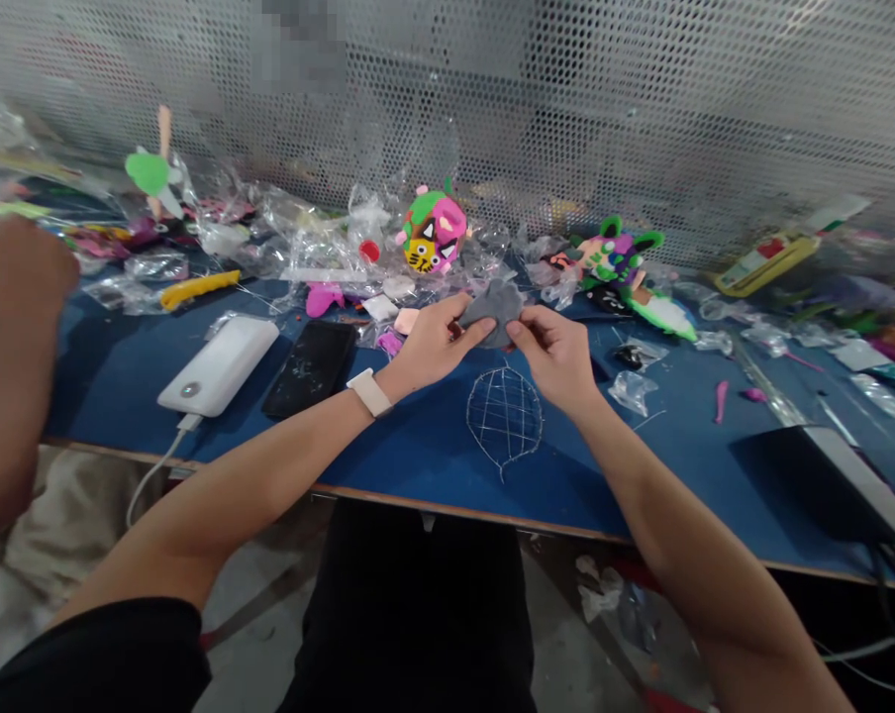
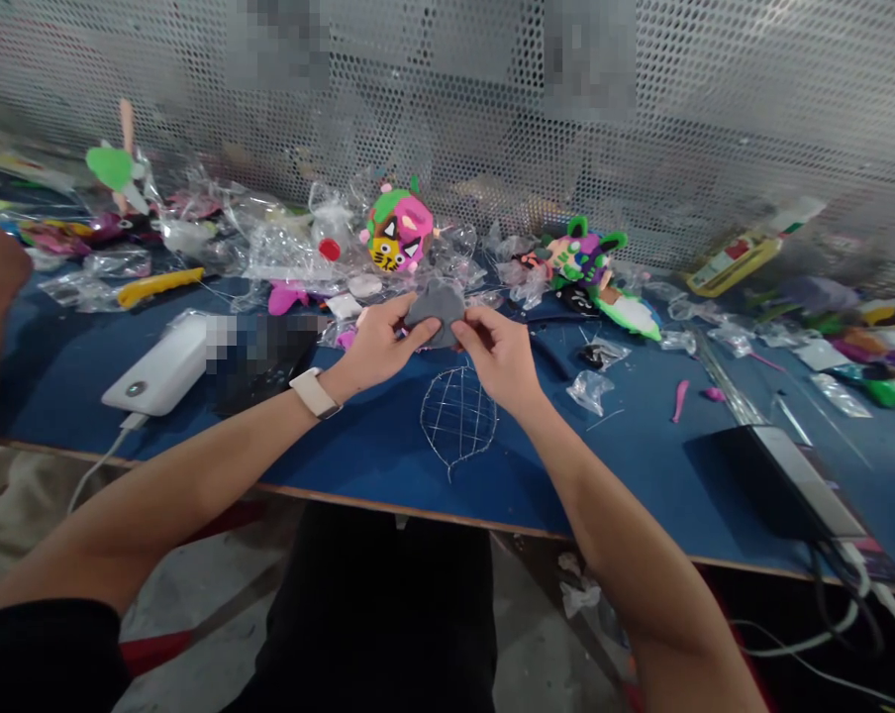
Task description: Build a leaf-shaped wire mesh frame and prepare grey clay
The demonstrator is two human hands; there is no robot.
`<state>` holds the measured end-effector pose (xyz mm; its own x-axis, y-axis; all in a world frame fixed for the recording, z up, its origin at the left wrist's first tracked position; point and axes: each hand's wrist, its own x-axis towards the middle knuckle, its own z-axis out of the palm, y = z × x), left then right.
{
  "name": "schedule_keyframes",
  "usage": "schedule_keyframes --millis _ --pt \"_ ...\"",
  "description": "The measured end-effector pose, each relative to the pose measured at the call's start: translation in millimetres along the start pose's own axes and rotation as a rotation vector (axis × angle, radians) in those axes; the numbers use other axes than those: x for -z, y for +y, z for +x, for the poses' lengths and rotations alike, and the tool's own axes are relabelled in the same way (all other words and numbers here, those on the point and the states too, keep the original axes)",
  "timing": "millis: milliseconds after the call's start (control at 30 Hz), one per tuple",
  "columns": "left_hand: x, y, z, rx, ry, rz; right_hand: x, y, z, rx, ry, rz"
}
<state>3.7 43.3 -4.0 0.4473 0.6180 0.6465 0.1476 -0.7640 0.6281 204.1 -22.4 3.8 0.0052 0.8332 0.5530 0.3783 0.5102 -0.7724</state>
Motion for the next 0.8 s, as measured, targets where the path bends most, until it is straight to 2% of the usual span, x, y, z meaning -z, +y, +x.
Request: schedule_keyframes --millis 200,367,567,700,800 --pt "1.2 5 -1 0.055 -0.058 0.007 -3 -2 -3 -0.04 0.014 -0.04" --pt "3.8 10 0 0.03 -0.059 0.048 -5 0 -3 -0.051 0.014 0.027" --pt "-2.0 9 -1 0.04 -0.015 0.021 -5 5 0 -0.006 -0.079 0.095" --pt "-5.4 9 -3 0.099 -0.075 -0.092 -3 8 3 -0.035 0.02 0.111" --pt "-6.3 8 -4 0.088 -0.121 -0.071 -2 7 4 -0.033 0.075 0.12"
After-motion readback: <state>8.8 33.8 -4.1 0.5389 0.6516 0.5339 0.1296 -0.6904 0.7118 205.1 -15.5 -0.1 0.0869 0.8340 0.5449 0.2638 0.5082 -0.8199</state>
